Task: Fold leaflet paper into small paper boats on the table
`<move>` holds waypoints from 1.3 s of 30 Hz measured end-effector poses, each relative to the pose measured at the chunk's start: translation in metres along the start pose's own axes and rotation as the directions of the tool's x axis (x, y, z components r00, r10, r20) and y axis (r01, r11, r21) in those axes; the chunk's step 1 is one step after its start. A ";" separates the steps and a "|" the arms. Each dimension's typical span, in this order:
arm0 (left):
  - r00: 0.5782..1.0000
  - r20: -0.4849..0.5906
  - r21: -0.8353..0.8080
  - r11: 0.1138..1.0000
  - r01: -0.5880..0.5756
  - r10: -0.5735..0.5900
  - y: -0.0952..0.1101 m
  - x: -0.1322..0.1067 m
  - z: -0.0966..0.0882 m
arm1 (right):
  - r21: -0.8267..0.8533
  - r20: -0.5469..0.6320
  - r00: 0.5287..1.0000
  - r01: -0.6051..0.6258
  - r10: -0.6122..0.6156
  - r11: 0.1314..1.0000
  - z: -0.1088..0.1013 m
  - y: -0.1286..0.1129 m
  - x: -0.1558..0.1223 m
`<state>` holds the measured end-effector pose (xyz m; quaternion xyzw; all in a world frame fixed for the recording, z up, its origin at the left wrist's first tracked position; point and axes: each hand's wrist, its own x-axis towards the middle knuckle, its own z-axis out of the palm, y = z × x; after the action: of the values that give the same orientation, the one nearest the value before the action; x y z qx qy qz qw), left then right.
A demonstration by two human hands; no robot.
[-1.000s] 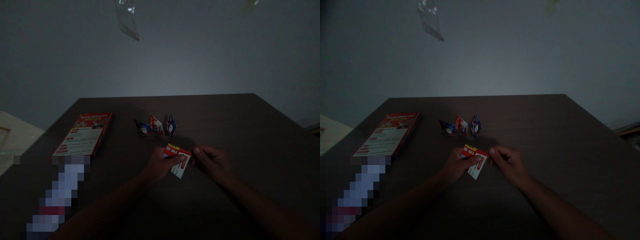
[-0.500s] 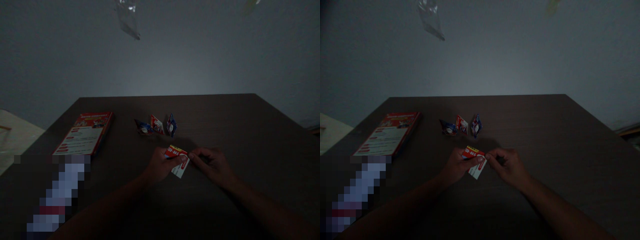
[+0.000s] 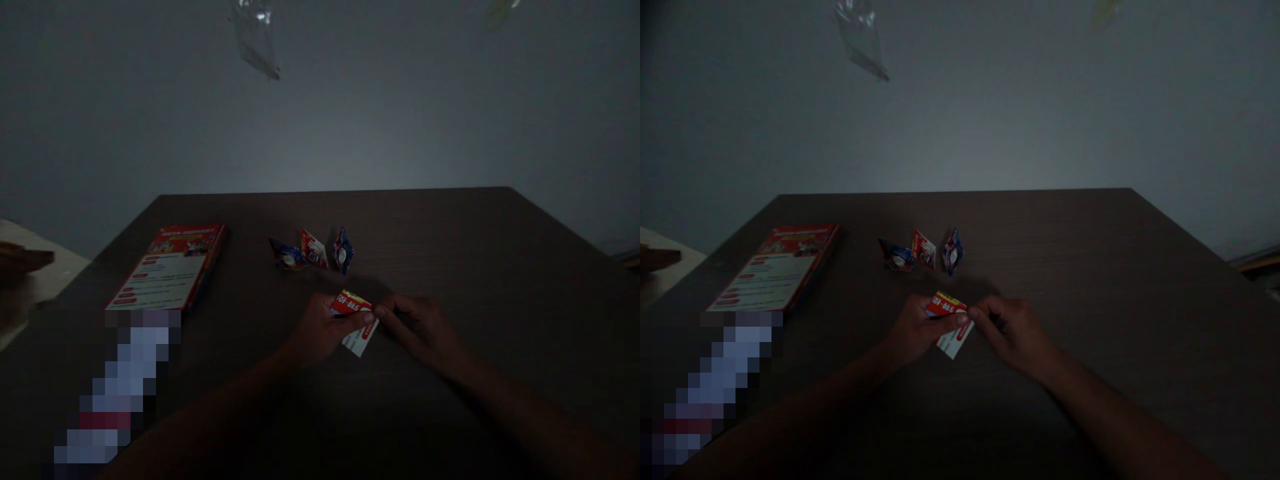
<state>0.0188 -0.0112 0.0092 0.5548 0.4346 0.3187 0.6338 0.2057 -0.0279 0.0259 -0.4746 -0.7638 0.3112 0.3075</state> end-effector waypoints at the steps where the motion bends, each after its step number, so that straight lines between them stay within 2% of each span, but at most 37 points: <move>1: 1.000 0.005 -0.005 1.000 0.006 -0.006 0.000 0.000 0.000 | 0.009 -0.006 1.000 -0.010 0.010 1.000 0.000 0.001 0.000; 7: 0.999 0.033 -0.097 0.995 0.028 -0.025 -0.003 0.003 -0.001 | 0.105 -0.029 0.993 -0.107 0.111 0.989 0.001 0.005 -0.002; 10: 1.000 0.005 -0.102 0.995 0.018 -0.018 -0.004 0.003 -0.001 | 0.125 -0.036 0.989 -0.137 0.143 0.983 0.001 0.006 -0.002; 14: 0.998 -0.056 -0.065 0.998 -0.017 0.013 -0.002 0.002 0.001 | 0.142 -0.036 0.986 -0.159 0.165 0.977 0.003 0.006 -0.001; 18: 0.998 -0.052 -0.021 0.999 -0.042 0.041 -0.001 0.001 0.001 | 0.175 -0.030 0.981 -0.184 0.192 0.967 0.004 0.005 -0.001; 24: 0.996 -0.087 0.050 0.999 0.011 -0.006 0.004 0.001 -0.002 | 0.184 -0.068 0.972 -0.208 0.224 0.961 0.005 0.006 -0.003; 30: 0.991 -0.127 0.045 0.999 -0.030 0.035 0.007 0.002 -0.002 | 0.193 -0.099 0.971 -0.197 0.219 0.961 0.006 0.007 -0.002; 36: 0.973 -0.229 0.120 0.993 0.000 0.028 0.005 0.002 -0.002 | 0.197 -0.094 0.965 -0.224 0.246 0.954 0.005 0.006 -0.002; 39: 0.976 -0.215 0.137 0.990 -0.011 0.040 0.006 0.002 -0.004 | 0.210 -0.099 0.960 -0.237 0.261 0.949 0.004 0.006 -0.001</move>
<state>0.0160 -0.0066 0.0144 0.5637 0.5149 0.3555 0.5392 0.2063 -0.0274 0.0183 -0.5534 -0.6424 0.3907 0.3584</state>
